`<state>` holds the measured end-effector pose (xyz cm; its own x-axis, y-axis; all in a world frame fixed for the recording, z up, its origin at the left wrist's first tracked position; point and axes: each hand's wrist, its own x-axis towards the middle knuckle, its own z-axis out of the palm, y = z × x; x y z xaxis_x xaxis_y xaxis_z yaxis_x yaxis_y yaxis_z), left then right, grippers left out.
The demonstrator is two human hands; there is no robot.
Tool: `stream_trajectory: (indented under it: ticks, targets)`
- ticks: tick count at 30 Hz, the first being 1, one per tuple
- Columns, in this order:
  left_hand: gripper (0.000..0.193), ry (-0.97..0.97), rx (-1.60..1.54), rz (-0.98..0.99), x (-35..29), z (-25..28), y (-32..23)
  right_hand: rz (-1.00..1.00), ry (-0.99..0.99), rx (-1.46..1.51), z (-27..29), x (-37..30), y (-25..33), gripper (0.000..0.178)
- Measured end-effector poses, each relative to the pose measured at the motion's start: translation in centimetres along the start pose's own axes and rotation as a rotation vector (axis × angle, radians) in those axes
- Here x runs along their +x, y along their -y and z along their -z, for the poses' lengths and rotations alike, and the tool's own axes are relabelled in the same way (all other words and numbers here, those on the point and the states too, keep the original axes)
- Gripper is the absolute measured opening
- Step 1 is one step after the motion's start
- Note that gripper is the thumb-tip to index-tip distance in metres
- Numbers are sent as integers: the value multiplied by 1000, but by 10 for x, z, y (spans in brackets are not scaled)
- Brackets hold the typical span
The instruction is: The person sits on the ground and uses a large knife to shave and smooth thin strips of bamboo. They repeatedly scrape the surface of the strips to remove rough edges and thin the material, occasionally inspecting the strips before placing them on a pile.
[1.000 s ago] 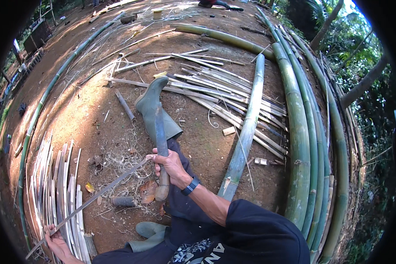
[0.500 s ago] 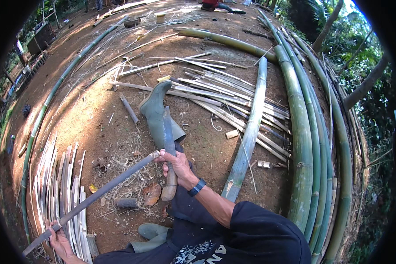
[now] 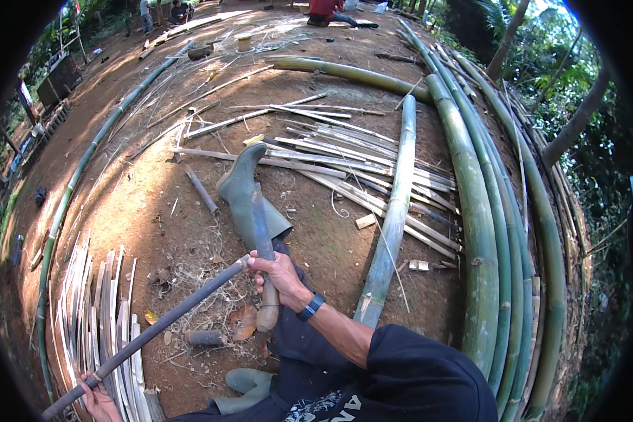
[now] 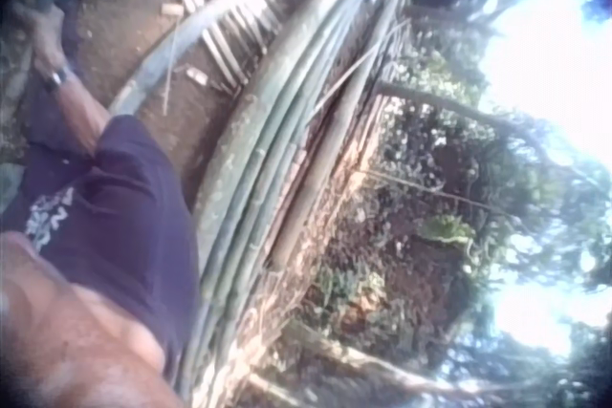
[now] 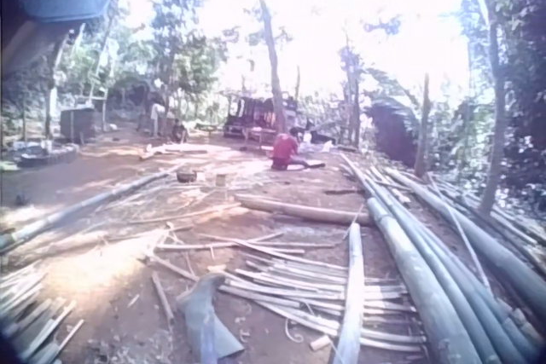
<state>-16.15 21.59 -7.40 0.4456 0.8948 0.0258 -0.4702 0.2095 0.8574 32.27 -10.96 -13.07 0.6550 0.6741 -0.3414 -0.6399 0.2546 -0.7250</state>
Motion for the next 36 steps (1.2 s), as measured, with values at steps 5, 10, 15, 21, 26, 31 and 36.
stream_trajectory:
  ticks: [5,10,15,21,26,31,36]
  targets:
    - [47,-37,-30,-39,-2,6,-3,-3,31,-7,-3,-2,3,31]
    - [44,-22,-13,-79,-4,0,-3,-4,12,-14,-7,-3,6,35]
    - [39,-86,-31,-181,-5,-17,-2,-27,48,-38,-11,-1,0,35]
    - [36,-252,-61,-225,-1,8,-6,-102,94,-64,-21,-6,-7,35]
    - [38,-172,-144,-266,-1,29,-11,-122,140,-107,-24,-6,-9,35]
    - [39,-99,-220,-245,-1,23,-15,-133,152,-96,-21,-8,-16,31]
    - [39,-340,56,-145,-17,-33,-14,-130,137,-70,-16,-8,-20,31]
